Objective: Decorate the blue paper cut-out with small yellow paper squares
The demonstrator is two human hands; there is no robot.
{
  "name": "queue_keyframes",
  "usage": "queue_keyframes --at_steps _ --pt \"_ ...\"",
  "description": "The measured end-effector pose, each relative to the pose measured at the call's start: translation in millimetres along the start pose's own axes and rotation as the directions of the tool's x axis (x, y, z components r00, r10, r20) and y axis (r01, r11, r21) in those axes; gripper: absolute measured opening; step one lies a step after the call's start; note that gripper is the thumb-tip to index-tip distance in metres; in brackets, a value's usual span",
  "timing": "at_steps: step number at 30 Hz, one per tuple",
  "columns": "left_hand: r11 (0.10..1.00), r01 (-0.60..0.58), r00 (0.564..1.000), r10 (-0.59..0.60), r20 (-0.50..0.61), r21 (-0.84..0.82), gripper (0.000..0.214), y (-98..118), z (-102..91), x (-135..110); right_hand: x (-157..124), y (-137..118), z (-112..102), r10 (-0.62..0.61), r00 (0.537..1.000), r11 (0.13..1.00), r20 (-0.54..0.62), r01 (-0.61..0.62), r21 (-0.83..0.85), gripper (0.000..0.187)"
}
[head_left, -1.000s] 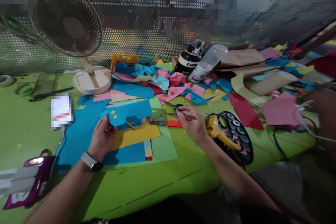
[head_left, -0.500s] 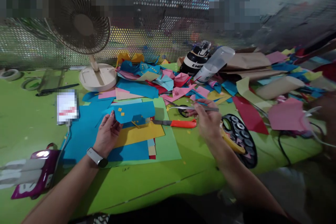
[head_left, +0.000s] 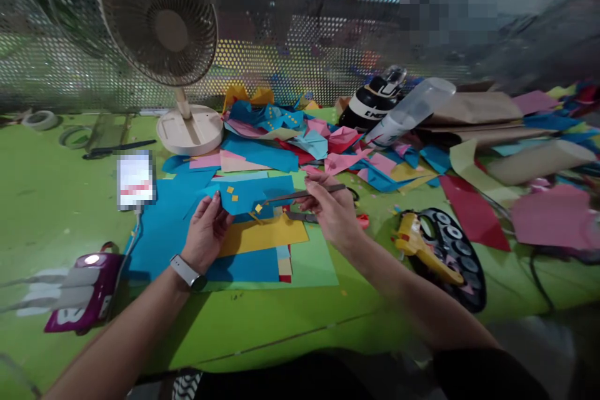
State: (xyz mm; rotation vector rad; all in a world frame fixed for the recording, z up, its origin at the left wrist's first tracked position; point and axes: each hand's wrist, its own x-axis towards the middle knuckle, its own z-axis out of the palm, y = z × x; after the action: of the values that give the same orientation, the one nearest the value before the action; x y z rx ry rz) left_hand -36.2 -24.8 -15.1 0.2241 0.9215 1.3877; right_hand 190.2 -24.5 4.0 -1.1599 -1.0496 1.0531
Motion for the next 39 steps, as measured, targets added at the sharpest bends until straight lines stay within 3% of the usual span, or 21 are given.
queue_keyframes --at_steps 6,19,39 --pt "1.000 0.008 1.000 -0.009 0.008 0.011 0.019 1 -1.3 0 -1 -1 12 0.038 0.999 0.996 0.026 -0.040 0.080 0.029" --pt "0.997 0.042 0.998 -0.045 0.042 0.062 0.024 -1 1.0 -7 -5 -6 7 0.054 0.998 0.988 0.014 -0.056 0.141 0.029" --pt "0.994 0.107 0.993 -0.107 0.041 0.001 0.030 -5 7.5 -19 -14 -2 14 0.054 0.998 0.973 0.045 -0.062 0.223 0.026"
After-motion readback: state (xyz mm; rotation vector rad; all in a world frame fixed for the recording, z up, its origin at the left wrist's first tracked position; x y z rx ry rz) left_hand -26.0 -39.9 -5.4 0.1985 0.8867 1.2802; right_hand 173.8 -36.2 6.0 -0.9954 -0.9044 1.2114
